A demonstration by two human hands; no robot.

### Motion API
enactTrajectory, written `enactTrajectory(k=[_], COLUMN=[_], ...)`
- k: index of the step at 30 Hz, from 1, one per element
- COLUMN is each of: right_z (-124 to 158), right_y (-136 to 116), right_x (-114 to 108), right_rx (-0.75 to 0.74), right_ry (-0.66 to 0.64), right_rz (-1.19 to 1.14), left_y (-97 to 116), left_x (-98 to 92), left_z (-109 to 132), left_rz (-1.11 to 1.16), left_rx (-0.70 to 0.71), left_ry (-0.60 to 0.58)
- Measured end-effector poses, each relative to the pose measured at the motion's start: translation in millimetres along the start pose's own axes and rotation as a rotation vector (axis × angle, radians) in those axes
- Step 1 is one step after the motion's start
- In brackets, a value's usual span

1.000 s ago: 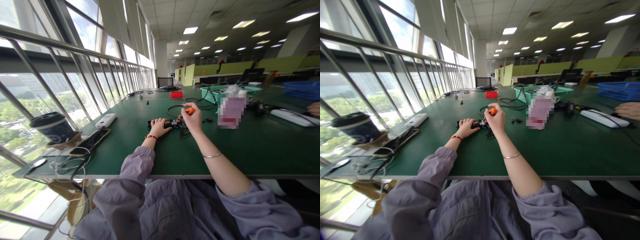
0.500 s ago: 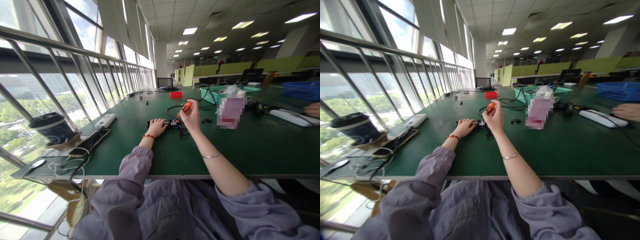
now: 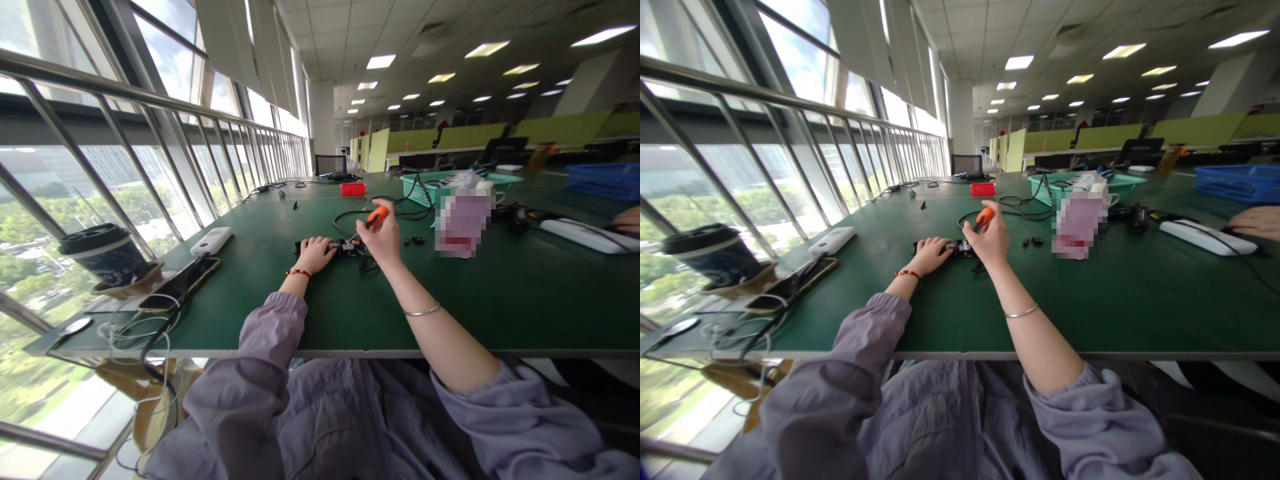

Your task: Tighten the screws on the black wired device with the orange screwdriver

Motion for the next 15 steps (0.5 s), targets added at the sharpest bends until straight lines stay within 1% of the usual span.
enactTrajectory(k=[2, 4, 7, 10, 13, 15], right_z=[-0.8, -1.4, -1.2, -0.6, -1.2, -1.6], right_y=[2.3, 3.4, 1.1, -0.8, 3.2, 5.4], right_x=[-2.0, -1.6, 2.5, 3.5, -1.0, -2.4], right_rx=[0.035, 0.055, 0.013, -0.032, 0.031, 0.076], right_ry=[0.017, 0.002, -0.040, -0.028, 0.028, 0.026], right_rz=[0.037, 0.061, 0.021, -0.027, 0.019, 0.066], left_y=[0.0, 0.1, 0.0, -0.1, 0.0, -0.1], left_x=[0.1, 0.3, 0.7, 1.1, 1.3, 1.3], left_z=[-0.2, -0.5, -0.6, -0.3, -0.4, -0.7], left_rz=[0.000, 0.004, 0.008, 0.007, 0.008, 0.008], left_rx=[0.000, 0.004, 0.008, 0.004, 0.004, 0.002], left_ry=[-0.001, 0.001, 0.007, 0.002, 0.002, 0.004])
Point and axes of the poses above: each hand's wrist, its own z-axis away from the middle knuckle, its own x-axis out of the palm, y = z × x, the point moved 6 cm from there along -z, towards the middle knuckle, and after that the axes turned 2 degrees about -y, right-handed, at the moved point
